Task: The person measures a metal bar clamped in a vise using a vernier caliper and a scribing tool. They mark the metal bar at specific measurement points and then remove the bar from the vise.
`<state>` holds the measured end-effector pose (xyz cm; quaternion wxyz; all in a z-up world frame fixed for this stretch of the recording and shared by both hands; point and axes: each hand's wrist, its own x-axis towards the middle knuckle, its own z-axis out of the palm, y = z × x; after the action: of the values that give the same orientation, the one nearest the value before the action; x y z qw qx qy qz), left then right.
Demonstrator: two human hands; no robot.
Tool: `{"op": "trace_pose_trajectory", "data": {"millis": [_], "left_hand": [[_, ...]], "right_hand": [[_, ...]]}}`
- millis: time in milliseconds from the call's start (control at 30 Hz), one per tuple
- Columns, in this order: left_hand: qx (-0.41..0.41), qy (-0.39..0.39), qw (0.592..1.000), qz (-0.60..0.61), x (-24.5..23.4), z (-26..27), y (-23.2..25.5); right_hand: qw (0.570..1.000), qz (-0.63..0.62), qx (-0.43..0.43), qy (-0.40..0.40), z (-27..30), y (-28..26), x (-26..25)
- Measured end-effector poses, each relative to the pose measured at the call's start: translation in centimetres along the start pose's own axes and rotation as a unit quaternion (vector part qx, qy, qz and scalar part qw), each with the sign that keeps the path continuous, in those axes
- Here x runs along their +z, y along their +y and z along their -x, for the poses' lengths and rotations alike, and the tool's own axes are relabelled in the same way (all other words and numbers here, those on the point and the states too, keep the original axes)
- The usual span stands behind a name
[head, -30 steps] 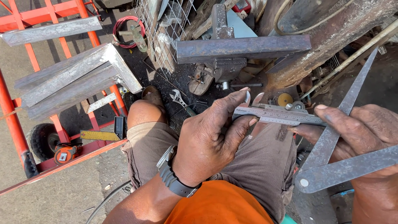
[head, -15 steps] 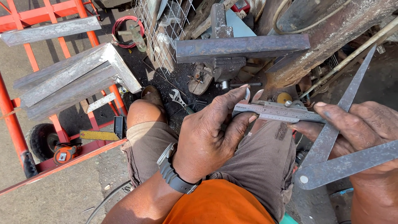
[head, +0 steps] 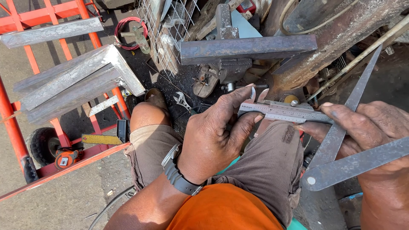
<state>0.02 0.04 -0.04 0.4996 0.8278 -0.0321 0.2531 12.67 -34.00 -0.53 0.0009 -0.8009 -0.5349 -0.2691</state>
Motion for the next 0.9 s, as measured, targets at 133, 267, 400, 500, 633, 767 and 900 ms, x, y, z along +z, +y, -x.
{"op": "trace_pose_trajectory", "data": {"millis": [133, 267, 400, 500, 633, 767, 900], "left_hand": [[-0.001, -0.001, 1.0, 0.0, 0.1, 0.1, -0.1], [0.001, -0.003, 1.0, -0.004, 0.1, 0.1, -0.3], [-0.008, -0.007, 1.0, 0.007, 0.1, 0.1, -0.3], [-0.003, -0.003, 1.0, 0.004, 0.1, 0.2, -0.4], [-0.002, -0.003, 1.0, 0.004, 0.2, 0.2, -0.4], [-0.001, -0.003, 1.0, 0.003, 0.2, 0.3, -0.5], [-0.001, -0.003, 1.0, 0.007, 0.2, 0.2, -0.5]], "right_hand": [[0.999, 0.012, 0.035, -0.025, 0.6, 0.0, 0.1], [0.998, -0.041, 0.041, -0.003, -1.0, -0.7, -0.3], [0.999, -0.026, 0.044, -0.017, -0.6, -0.8, -0.3], [0.998, -0.019, 0.06, -0.017, -1.2, -1.1, -0.5], [0.998, -0.026, 0.053, -0.014, -0.8, -0.9, -0.4], [0.999, -0.021, 0.034, -0.02, -0.5, -0.8, -0.3], [0.999, -0.019, 0.047, -0.011, -1.1, -1.2, -0.5]]}}
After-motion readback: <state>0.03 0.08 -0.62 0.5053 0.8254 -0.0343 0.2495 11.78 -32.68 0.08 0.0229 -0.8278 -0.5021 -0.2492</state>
